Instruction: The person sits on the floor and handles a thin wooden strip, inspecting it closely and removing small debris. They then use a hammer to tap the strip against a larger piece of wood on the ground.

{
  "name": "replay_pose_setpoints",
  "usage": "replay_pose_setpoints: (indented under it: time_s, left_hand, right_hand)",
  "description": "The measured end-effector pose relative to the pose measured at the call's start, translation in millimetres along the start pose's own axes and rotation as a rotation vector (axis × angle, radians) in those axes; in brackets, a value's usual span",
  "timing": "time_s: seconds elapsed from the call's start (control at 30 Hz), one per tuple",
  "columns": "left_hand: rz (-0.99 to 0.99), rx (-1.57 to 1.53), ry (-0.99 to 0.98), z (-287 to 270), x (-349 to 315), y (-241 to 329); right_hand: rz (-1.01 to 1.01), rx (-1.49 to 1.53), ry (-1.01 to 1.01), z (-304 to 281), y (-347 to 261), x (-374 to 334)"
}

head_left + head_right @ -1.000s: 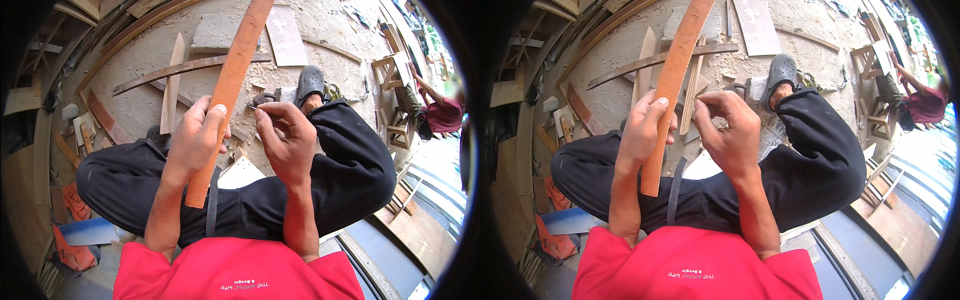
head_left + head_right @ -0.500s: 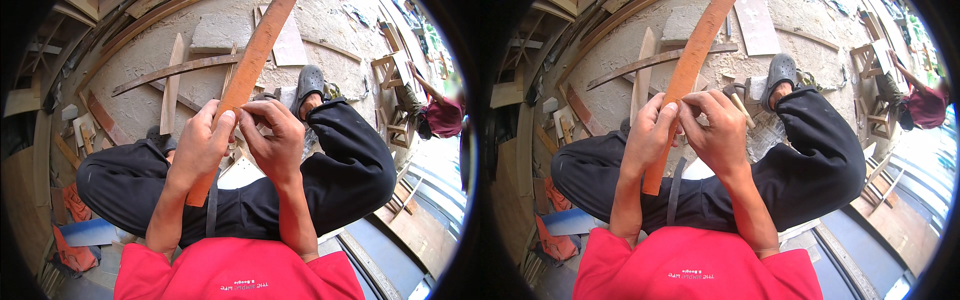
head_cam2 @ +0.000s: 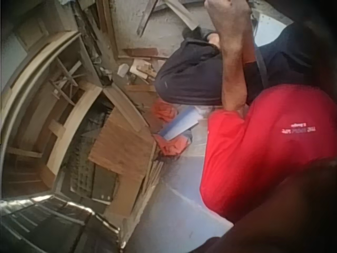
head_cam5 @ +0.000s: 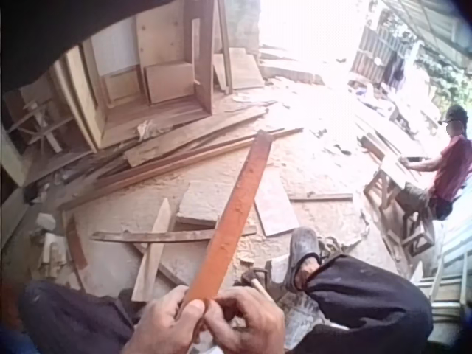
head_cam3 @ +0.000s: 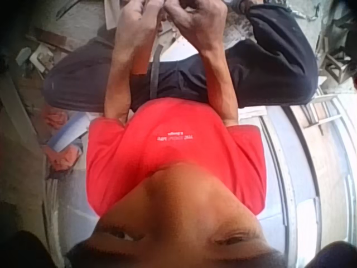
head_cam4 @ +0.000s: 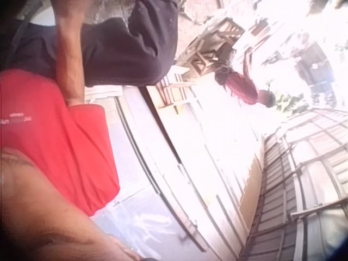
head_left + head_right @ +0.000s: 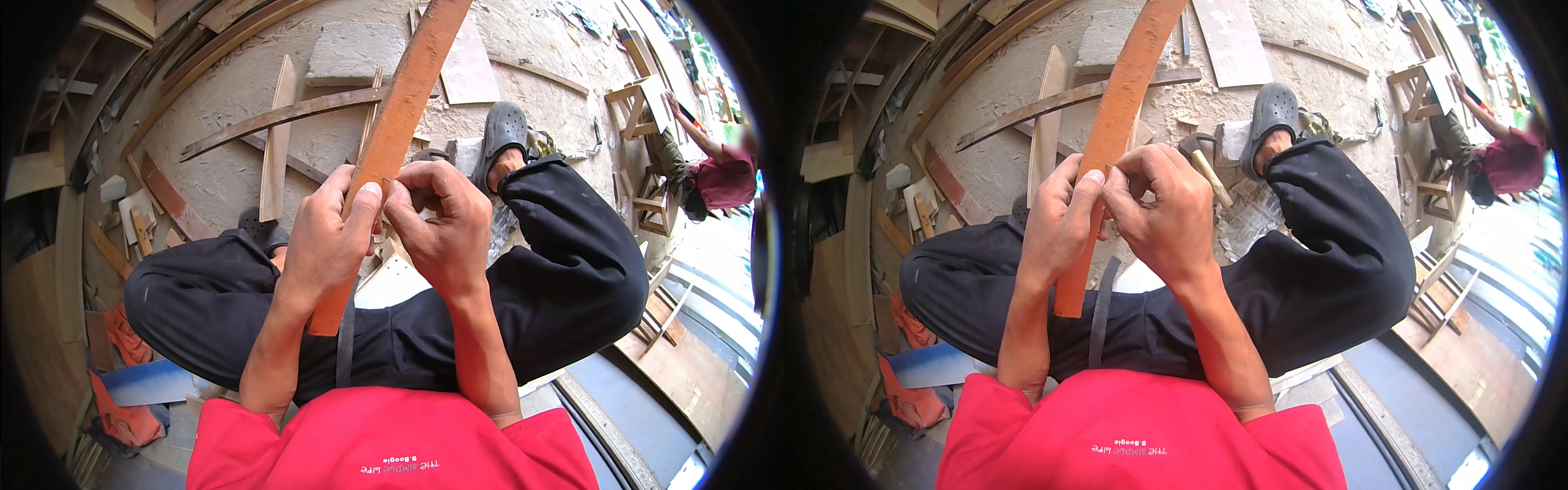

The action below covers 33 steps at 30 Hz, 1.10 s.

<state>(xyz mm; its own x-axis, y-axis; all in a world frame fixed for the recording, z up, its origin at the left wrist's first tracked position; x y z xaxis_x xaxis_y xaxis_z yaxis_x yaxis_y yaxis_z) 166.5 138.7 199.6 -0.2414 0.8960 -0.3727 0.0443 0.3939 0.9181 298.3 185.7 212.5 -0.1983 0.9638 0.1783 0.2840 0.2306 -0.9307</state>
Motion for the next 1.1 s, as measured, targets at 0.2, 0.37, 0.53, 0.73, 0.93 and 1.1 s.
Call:
replay_pose_setpoints:
  time_s: [0.2,0.37,0.53,0.73,0.93,1.1]
  left_hand:
    - [-0.036,-0.176,-0.055,3.6,3.3,-7.3]
    - [-0.054,-0.311,-0.067,-11.9,6.6,7.5]
    - [-0.120,-0.304,0.022,-34.4,21.4,-4.3]
    - [-0.045,-0.128,0.074,-38.9,28.8,-21.2]
    - [0.322,0.415,0.068,-1.6,22.1,-42.5]
    - [0.299,0.632,-0.059,13.8,27.3,-62.2]
  right_hand:
    - [0.137,0.085,0.044,-1.4,6.4,-1.6]
    - [0.358,-0.286,0.041,-22.9,46.0,-8.2]
    - [0.310,0.031,0.099,-14.5,36.5,-1.2]
    - [0.268,0.187,0.078,-22.5,34.9,4.1]
    - [0.176,-0.019,0.162,-43.3,17.8,12.7]
    - [-0.021,-0.597,0.013,-73.0,-32.5,25.6]
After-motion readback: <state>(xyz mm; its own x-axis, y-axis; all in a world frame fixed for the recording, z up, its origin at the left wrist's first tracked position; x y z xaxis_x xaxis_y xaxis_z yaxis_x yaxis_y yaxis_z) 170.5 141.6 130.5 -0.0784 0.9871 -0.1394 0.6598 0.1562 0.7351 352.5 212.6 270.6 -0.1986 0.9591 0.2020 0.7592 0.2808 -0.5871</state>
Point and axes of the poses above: each hand's wrist, its own x-axis towards the middle knuckle, its own z-axis out of the palm, y = z × x, the point moved 4 cm from there along x, towards the middle knuckle, and after that the axes turned 4 degrees about y, right-handed, at the moved point
